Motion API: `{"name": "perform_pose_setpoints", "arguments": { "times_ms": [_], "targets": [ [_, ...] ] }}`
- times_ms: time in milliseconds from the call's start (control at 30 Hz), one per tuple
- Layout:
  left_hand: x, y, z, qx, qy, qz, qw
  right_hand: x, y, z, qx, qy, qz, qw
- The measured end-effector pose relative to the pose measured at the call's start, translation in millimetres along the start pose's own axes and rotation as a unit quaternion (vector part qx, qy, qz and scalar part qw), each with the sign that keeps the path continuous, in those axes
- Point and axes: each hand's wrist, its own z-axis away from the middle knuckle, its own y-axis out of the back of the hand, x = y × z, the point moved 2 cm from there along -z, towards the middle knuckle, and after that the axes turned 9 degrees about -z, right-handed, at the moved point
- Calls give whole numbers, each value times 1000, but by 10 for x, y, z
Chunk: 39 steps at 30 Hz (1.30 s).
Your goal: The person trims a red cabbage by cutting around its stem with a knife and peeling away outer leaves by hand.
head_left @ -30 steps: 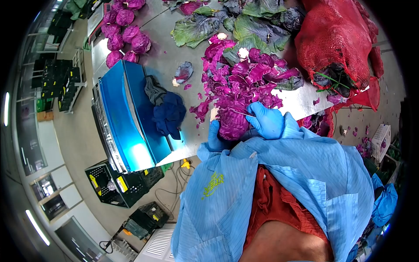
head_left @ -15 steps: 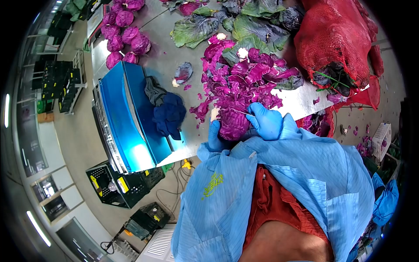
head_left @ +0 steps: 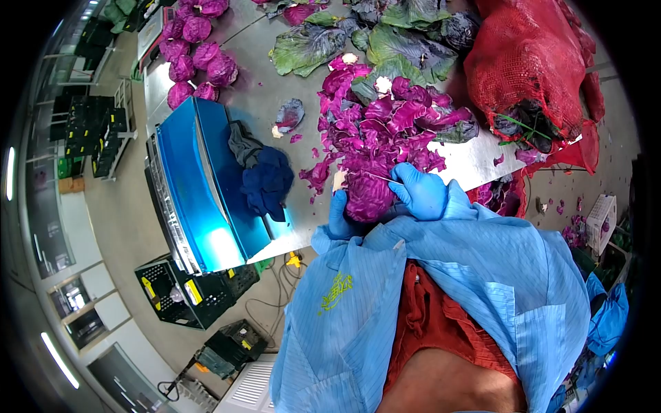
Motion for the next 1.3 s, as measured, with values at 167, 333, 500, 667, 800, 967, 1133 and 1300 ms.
{"name": "perform_pose_setpoints", "arguments": {
  "times_ms": [167, 333, 500, 667, 800, 967, 1133, 1300],
  "targets": [
    [16, -7, 24, -17, 62, -12, 998, -4, 102, -32, -28, -23, -77, 996],
    [107, -137, 21, -36, 49, -28, 998, -46, 163, -53, 24, -45, -124, 991],
    [130, -88, -2, -4, -3, -46, 999, -260, 316, -187, 9, -48, -147, 988],
    [257, -82, -28, 32, -104, -217, 970, -265, 226, -299, -3, 83, -157, 984],
    [295, -148, -9, 25, -108, -248, 963, -212, 147, -348, -55, 105, -127, 985],
    [268, -37, -29, 27, -116, -274, 954, -153, 79, -364, -43, 198, -109, 973],
    [269, -57, -40, 36, -95, -276, 956, -175, 17, -238, 9, 230, -26, 973],
    [214, -81, -65, 46, -96, -247, 963, -228, 116, -224, -21, 252, 48, 966]
  ]
}}
